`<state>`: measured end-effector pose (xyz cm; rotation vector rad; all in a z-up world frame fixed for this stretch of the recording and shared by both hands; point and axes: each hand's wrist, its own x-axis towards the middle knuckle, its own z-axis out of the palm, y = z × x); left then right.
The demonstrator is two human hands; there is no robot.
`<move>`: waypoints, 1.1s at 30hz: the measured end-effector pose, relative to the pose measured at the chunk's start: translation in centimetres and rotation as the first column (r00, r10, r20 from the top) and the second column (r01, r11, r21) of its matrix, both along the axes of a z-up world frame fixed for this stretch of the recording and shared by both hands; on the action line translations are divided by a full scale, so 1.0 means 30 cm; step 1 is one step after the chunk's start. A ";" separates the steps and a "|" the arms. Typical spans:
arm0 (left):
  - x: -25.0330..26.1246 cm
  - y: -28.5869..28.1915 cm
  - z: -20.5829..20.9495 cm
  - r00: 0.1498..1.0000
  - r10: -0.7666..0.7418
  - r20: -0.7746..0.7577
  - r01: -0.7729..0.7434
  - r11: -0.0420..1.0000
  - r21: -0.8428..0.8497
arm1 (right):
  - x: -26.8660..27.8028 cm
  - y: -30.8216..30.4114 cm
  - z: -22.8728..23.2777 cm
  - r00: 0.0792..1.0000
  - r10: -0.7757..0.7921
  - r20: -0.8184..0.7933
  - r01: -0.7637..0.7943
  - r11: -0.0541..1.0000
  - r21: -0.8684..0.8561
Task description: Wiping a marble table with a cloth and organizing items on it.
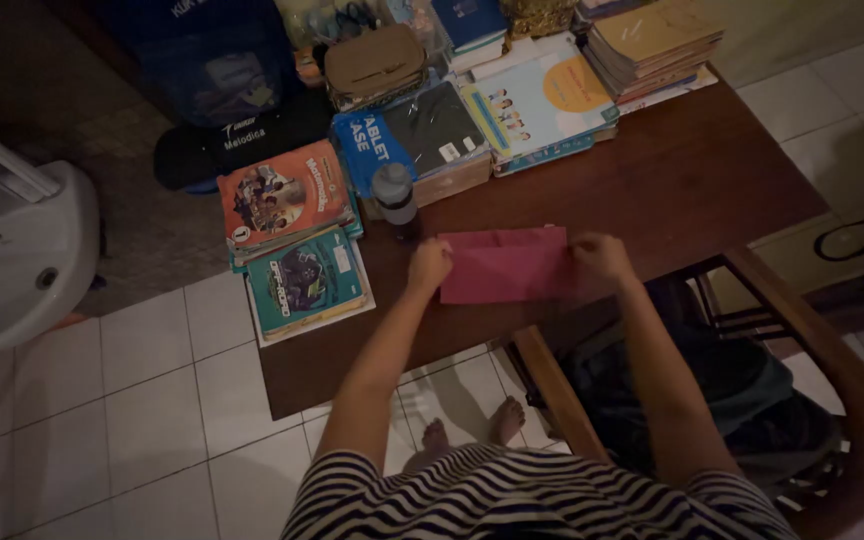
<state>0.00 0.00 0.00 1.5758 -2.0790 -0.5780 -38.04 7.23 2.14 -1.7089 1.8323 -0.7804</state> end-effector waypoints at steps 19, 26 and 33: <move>-0.164 0.047 -0.010 0.983 0.156 0.095 -0.138 0.975 -0.173 | 0.074 -0.157 -0.163 0.970 -0.154 -0.188 0.090 0.946 -0.310; -0.228 0.233 -0.131 0.959 -0.133 0.248 0.159 0.984 -0.087 | 0.136 -0.042 -0.188 0.882 -0.328 -0.338 0.381 0.919 0.104; -0.233 0.246 -0.146 0.946 -0.094 0.311 0.119 0.991 -0.061 | 0.098 -0.074 -0.313 0.913 -0.257 -0.316 0.318 0.934 0.159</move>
